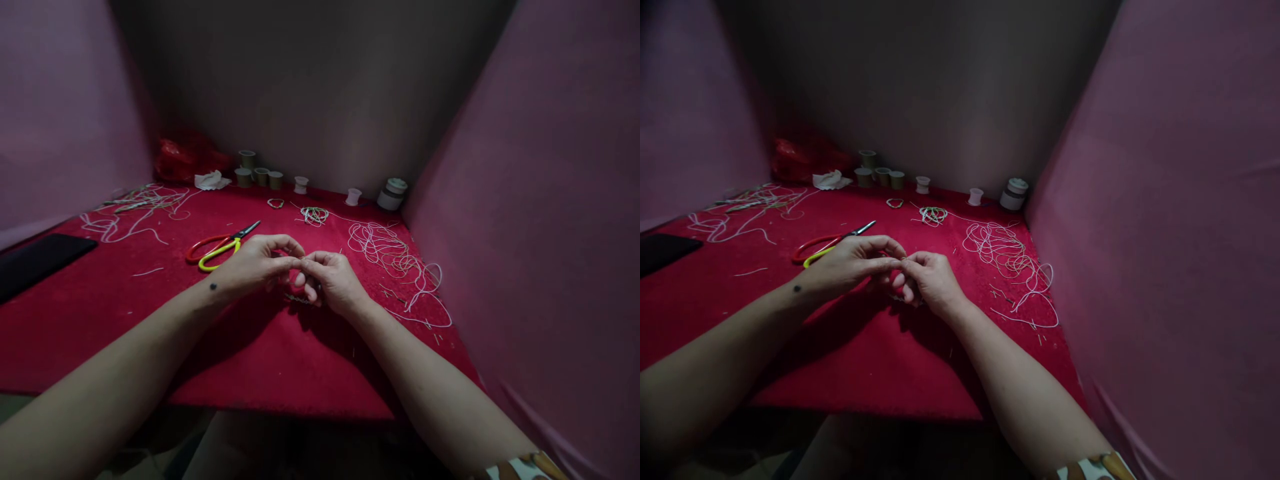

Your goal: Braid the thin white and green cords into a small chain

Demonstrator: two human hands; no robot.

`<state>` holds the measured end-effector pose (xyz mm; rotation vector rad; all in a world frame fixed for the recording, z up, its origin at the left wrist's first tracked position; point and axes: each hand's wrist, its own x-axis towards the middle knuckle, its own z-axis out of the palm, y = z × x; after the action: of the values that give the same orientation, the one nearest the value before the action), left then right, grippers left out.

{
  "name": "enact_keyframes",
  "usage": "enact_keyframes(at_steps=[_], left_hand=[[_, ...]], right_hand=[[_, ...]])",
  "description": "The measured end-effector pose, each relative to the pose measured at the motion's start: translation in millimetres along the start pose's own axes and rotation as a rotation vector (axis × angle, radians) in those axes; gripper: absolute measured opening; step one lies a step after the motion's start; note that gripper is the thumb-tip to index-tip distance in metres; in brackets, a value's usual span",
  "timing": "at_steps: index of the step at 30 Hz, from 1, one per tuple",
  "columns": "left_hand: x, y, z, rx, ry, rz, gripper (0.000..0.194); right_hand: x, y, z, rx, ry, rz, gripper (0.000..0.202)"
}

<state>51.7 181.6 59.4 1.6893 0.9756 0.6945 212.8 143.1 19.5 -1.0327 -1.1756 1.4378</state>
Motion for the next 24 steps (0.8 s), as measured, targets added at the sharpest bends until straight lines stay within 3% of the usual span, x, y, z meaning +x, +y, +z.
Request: enact_keyframes(at_steps=[6,10,13,18,24], left_hand=[[4,-9,3.4,0.03,0.087,0.114,0.01],[4,-13,3.3,0.205,0.112,0.292,0.013],[5,-18,4.5,0.329,0.126,0.346,0.016],[5,-21,9.5,0.252,0.097,0.237,0.016],[2,-11,12.7,0.099,0.03,0.12,0.013]], right_hand=[[1,3,-2,0.045,-0.034,-0.013,0.018],[2,5,-3,0.04,-0.028,-0.029,0.017],[3,6,-3,0.03,-0.008,-0.027,0.017],[2,4,-1,0.031,0.025,-0.026,0.014],[1,1,0,0.036,0.04,-0.015,0.014]])
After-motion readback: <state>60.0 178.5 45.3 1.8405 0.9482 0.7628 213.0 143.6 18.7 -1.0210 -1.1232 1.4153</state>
